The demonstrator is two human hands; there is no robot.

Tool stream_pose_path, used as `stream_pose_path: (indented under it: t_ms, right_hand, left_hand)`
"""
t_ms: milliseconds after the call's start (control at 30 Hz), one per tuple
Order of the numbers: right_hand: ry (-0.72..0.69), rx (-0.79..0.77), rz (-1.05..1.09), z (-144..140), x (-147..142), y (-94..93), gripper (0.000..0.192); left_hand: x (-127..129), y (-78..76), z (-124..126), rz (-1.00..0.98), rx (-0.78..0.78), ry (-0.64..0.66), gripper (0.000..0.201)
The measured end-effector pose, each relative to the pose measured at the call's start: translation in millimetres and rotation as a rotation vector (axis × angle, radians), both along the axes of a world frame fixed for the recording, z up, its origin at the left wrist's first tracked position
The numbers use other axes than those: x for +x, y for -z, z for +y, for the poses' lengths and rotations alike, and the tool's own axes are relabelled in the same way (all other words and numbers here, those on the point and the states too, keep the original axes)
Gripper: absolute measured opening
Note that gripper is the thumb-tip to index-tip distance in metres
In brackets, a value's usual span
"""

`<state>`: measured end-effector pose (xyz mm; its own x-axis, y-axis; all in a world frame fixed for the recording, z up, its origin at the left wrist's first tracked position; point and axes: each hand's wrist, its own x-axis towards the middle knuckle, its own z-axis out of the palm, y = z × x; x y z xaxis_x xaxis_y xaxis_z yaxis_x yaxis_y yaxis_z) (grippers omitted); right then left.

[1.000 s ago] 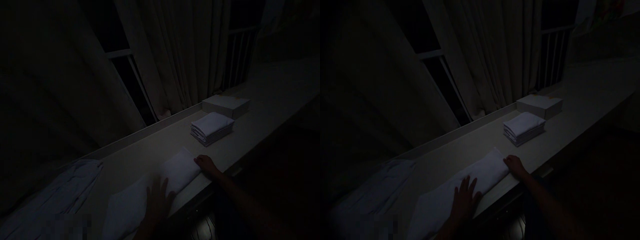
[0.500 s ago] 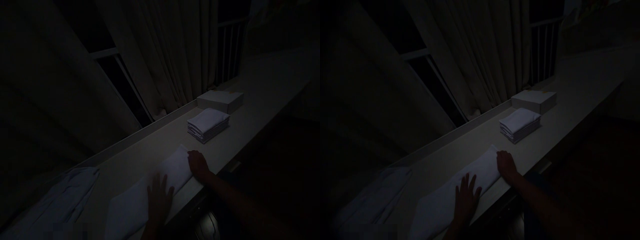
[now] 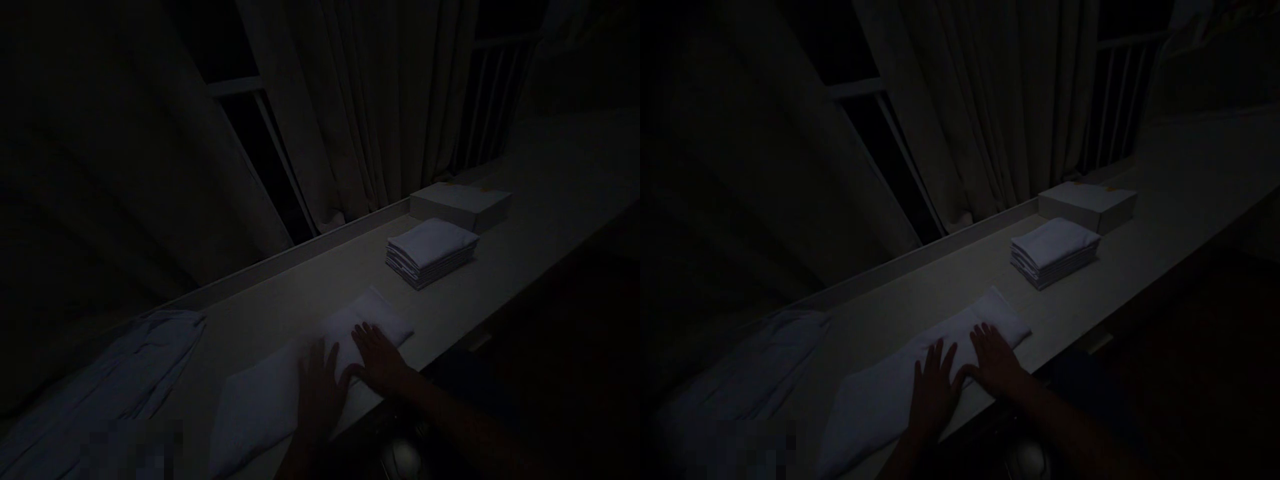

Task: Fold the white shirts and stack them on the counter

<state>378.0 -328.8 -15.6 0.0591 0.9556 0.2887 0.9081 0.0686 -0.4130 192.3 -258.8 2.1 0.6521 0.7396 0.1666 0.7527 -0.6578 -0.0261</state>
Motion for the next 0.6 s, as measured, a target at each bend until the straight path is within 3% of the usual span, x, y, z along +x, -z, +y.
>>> stream_pose_path:
  t_ms: [267, 400, 600]
  right_hand:
    - [0.242, -0.087, -0.037, 1, 48, 5.9, 0.081]
    - [0.317, -0.123, -0.055, 4, 57, 7.5, 0.082]
    - [0.256, -0.010, -0.172, 27, 52, -2.1, 0.077]
  left_hand:
    - [-1, -1.1, -1, -0.033, -0.043, -0.006, 0.062]
    - [-1, -1.3, -1, -0.049, -0.052, 0.001, 0.061]
    - [1, -3.2, -2, -0.082, -0.053, -0.003, 0.061]
